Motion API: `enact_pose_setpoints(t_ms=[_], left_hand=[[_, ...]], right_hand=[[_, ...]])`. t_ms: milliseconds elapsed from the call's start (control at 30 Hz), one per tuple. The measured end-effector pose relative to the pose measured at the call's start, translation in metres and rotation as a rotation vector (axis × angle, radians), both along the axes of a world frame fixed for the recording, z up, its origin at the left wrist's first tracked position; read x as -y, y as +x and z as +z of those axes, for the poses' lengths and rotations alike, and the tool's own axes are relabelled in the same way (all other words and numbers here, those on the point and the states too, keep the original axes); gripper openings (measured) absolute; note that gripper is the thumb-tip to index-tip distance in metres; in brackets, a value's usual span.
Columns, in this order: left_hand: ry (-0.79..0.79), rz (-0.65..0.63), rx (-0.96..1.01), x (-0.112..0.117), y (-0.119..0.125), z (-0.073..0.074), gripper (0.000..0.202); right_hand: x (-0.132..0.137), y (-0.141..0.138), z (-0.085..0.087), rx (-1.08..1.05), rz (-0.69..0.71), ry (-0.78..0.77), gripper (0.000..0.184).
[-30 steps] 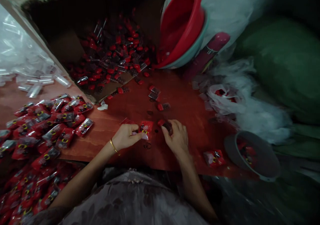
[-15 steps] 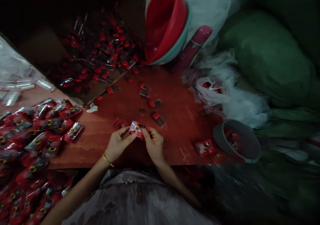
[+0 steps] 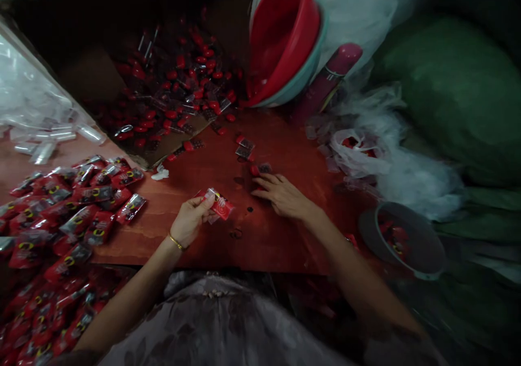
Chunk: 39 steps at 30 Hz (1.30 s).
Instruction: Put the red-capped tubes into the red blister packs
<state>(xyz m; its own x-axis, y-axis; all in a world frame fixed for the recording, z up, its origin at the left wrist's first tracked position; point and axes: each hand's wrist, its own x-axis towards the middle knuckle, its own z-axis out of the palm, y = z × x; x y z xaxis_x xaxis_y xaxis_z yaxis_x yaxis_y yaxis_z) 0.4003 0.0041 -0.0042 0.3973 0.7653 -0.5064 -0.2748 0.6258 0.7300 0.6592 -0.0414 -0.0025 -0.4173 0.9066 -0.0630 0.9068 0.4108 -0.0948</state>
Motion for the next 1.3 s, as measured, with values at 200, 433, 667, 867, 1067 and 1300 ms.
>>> enact_pose_setpoints(t_ms=[200,433,667,867,1067,1300], left_hand=[[-0.046,-0.101,0.04,-0.001,-0.003,0.0,0.036],[-0.015,0.033,-0.022,0.002,0.005,0.0,0.041],[0.067,0.15,-0.078,0.009,0.015,0.0,0.041],[0.209,0.166,-0.113,0.013,0.014,-0.005,0.036],[0.311,0.139,-0.15,0.014,0.013,-0.008,0.032],[0.365,0.131,-0.181,0.014,0.012,-0.01,0.027]], right_hand=[[0.009,0.022,-0.003,0.108,-0.054,0.035,0.031],[0.062,-0.021,-0.022,-0.539,-0.608,0.078,0.031],[0.085,-0.099,-0.019,-1.101,-0.818,0.066,0.022],[0.08,-0.116,-0.021,-1.162,-0.817,0.018,0.023],[0.079,-0.122,-0.027,-1.146,-0.806,-0.002,0.023],[0.075,-0.123,-0.029,-1.082,-0.788,0.031,0.022]])
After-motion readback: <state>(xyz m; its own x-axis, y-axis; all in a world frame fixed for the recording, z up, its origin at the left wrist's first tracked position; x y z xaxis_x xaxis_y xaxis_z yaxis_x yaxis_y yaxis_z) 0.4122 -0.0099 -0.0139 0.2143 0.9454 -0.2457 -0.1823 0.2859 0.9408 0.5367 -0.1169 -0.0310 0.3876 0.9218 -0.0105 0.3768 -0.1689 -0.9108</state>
